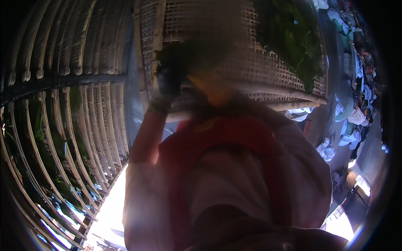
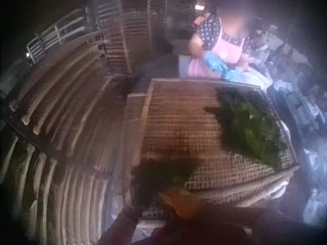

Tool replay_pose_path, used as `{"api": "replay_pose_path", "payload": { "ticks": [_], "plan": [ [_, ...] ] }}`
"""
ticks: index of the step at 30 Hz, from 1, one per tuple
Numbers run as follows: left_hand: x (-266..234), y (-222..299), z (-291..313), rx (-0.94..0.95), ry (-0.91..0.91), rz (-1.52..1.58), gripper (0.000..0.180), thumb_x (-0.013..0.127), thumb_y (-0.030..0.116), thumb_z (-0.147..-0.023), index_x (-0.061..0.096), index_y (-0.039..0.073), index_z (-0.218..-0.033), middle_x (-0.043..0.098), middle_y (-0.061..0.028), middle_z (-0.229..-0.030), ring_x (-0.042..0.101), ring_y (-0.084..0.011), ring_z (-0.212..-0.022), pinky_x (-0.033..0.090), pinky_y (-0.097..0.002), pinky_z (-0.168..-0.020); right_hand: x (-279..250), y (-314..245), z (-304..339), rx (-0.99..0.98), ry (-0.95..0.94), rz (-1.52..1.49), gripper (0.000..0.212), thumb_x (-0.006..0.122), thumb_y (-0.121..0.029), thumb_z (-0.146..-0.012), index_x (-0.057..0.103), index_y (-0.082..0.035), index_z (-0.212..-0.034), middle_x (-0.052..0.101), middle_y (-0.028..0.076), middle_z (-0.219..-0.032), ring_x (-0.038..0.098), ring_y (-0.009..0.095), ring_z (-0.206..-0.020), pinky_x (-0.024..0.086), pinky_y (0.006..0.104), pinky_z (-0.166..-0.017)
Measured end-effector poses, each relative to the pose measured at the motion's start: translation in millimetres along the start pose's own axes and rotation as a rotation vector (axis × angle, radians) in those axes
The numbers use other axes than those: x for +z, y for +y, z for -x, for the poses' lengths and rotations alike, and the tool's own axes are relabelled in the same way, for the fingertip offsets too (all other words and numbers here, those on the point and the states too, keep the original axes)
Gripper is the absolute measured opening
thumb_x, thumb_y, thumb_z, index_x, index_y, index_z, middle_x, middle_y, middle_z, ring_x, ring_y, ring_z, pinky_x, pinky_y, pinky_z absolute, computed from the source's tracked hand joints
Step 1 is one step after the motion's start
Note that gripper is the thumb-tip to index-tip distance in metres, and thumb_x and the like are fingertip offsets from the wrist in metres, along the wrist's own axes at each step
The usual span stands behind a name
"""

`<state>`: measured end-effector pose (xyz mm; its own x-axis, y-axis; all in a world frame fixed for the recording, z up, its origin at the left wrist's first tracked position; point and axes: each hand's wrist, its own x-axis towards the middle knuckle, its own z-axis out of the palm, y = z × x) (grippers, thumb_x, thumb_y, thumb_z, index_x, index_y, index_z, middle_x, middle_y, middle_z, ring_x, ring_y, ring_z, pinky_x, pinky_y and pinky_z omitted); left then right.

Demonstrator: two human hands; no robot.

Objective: The person arranges green leaves on a wicker rack by hand, then takes leaves from a large white bag and places them on the rack.

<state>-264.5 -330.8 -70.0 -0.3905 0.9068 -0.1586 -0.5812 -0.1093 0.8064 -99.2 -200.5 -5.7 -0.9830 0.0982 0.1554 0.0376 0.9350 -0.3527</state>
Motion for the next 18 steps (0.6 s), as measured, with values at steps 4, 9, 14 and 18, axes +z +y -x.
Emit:
{"api": "replay_pose_path", "payload": {
  "ticks": [4,9,14,18],
  "plan": [
    [-11.9,17.5,-1.3,-0.083,0.060,0.089,0.050,0.057,0.032,-0.088,0.047,0.008,-0.131,0.055,-0.0075,-0.123,0.053,-0.0215,-0.114,0.044,-0.0368,-0.097,0.0,14.0,4.5,0.064,0.110,-0.335,0.051,0.058,-0.025,-0.091,0.040,0.002,-0.131,0.051,0.020,-0.127,0.054,0.028,-0.113,0.046,0.0361,-0.095],
    [-17.3,30.9,-5.0,0.046,0.012,-0.331,0.037,0.057,0.024,-0.089,0.052,0.011,-0.123,0.057,-0.0063,-0.120,0.054,-0.0207,-0.112,0.044,-0.0376,-0.096,-27.6,21.0,-59.3,0.241,0.009,-1.330,0.042,0.056,-0.019,-0.091,0.045,0.002,-0.126,0.055,0.018,-0.122,0.057,0.027,-0.109,0.047,0.0354,-0.093],
    [-18.6,61.4,1.9,-0.011,0.011,-0.951,0.033,0.056,0.022,-0.090,0.053,0.011,-0.120,0.058,-0.0056,-0.114,0.058,-0.0195,-0.100,0.050,-0.0355,-0.089,-33.1,32.5,-93.7,0.338,-0.092,-1.595,0.034,0.054,-0.014,-0.091,0.051,0.002,-0.121,0.058,0.017,-0.118,0.059,0.026,-0.106,0.049,0.0347,-0.092],
    [7.9,52.5,15.8,0.093,0.215,-0.063,0.035,0.057,0.021,-0.089,0.052,0.009,-0.122,0.058,-0.0048,-0.108,0.059,-0.0172,-0.093,0.053,-0.0353,-0.083,-39.8,74.3,-111.5,0.511,-0.009,-1.780,0.029,0.052,-0.009,-0.091,0.055,0.003,-0.118,0.061,0.016,-0.114,0.061,0.025,-0.103,0.050,0.0341,-0.091]
  ]
}}
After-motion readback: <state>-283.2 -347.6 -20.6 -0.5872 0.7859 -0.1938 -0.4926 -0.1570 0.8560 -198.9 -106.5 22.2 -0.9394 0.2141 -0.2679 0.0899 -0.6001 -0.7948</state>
